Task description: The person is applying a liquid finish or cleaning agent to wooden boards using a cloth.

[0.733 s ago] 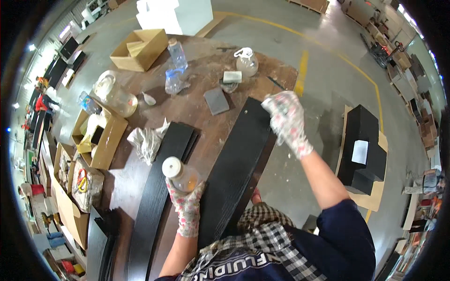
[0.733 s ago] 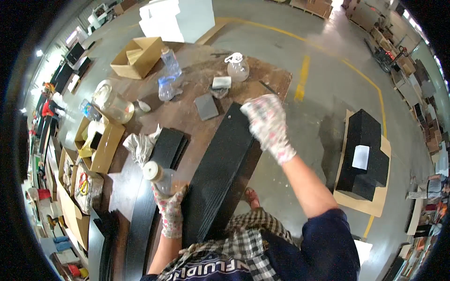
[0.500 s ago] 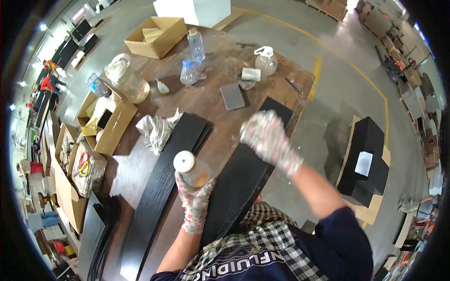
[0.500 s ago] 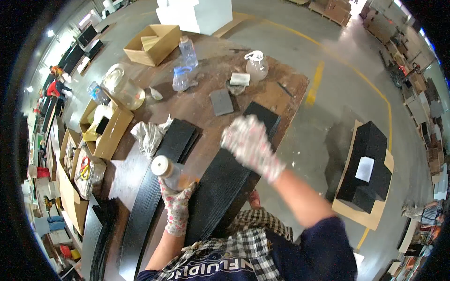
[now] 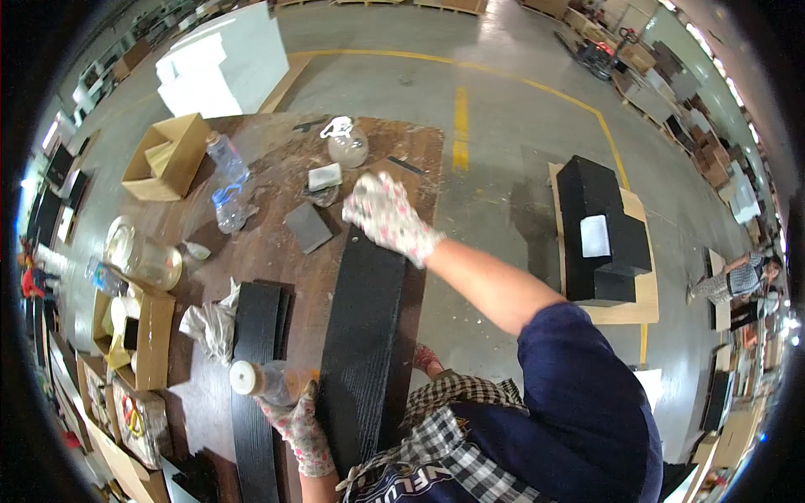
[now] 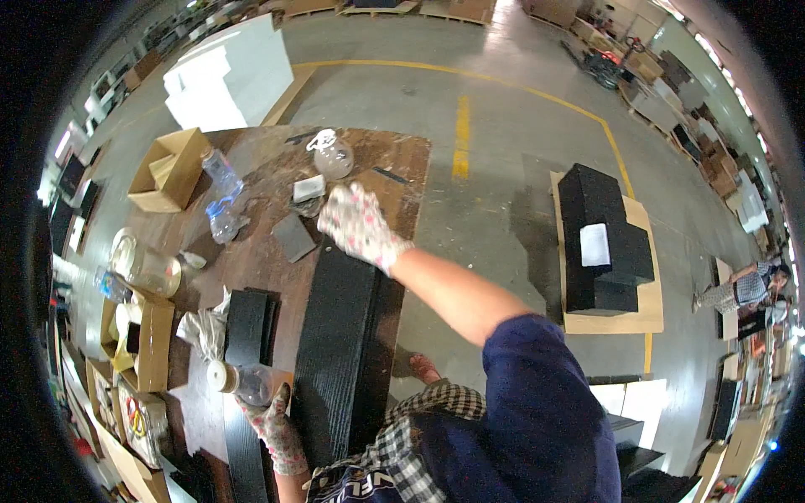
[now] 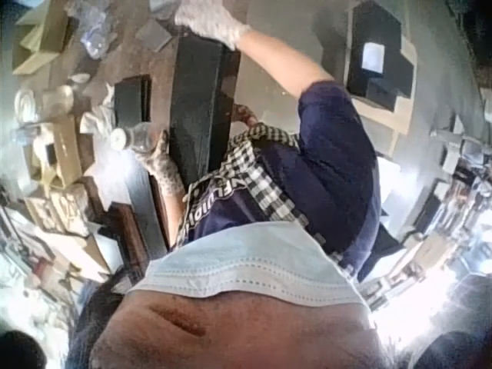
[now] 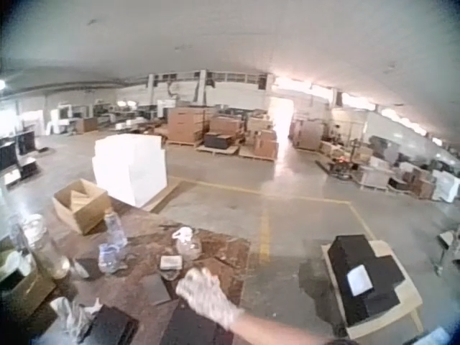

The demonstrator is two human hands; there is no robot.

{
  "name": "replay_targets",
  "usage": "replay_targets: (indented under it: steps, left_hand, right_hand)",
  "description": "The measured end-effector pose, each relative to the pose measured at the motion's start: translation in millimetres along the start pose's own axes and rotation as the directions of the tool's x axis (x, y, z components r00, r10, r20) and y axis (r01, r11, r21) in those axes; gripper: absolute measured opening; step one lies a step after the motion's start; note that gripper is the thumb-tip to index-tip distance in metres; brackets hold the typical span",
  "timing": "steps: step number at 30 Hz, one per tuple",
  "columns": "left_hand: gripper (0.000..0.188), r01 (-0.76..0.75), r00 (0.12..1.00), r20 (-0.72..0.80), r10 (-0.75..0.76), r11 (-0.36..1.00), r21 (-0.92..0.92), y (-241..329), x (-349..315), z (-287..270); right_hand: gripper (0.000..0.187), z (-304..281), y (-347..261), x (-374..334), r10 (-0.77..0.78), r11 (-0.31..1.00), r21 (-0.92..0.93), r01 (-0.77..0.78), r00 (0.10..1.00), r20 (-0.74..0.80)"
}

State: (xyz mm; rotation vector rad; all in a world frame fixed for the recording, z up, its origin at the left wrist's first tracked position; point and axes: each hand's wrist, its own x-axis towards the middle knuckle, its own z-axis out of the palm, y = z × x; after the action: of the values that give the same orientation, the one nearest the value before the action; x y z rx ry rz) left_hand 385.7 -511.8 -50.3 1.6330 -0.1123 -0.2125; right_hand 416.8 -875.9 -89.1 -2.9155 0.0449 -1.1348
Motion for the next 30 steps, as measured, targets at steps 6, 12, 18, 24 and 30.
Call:
replay_targets:
  steps: [6,12,18,24,30]
  left_hand:
    - [0.079,0.004,1.000,-0.006,-0.004,0.993,-0.117,-0.8,3.8,-3.8]
    - [0.074,-0.092,0.996,-0.017,0.092,0.996,-0.003,-16.2,6.0,-8.4]
    - [0.084,-0.204,0.977,-0.024,0.210,0.967,0.153,-7.6,13.8,-1.7]
    - [0.079,-0.653,0.739,0.128,0.662,0.654,0.382,36.9,7.2,-1.9]
    - [0.076,-0.747,0.665,0.543,0.513,0.474,0.467,103.1,-8.0,16.0]
  right_hand:
    - [0.021,-36.9,-35.6,17.7,0.252,0.902,0.370,-0.223,0.967,-0.034]
    - [0.014,-86.3,-84.9,-36.9,0.035,0.949,0.306,-0.079,0.988,0.148]
    - [0.015,-80.8,34.8,-35.1,0.682,0.646,0.397,-0.652,0.726,0.081]
    - [0.018,-154.3,-69.8,-29.3,0.702,0.131,0.835,-0.534,0.645,0.302]
    - [0.016,-214.7,-142.2,0.2,0.593,0.059,0.918,-0.391,0.754,0.283]
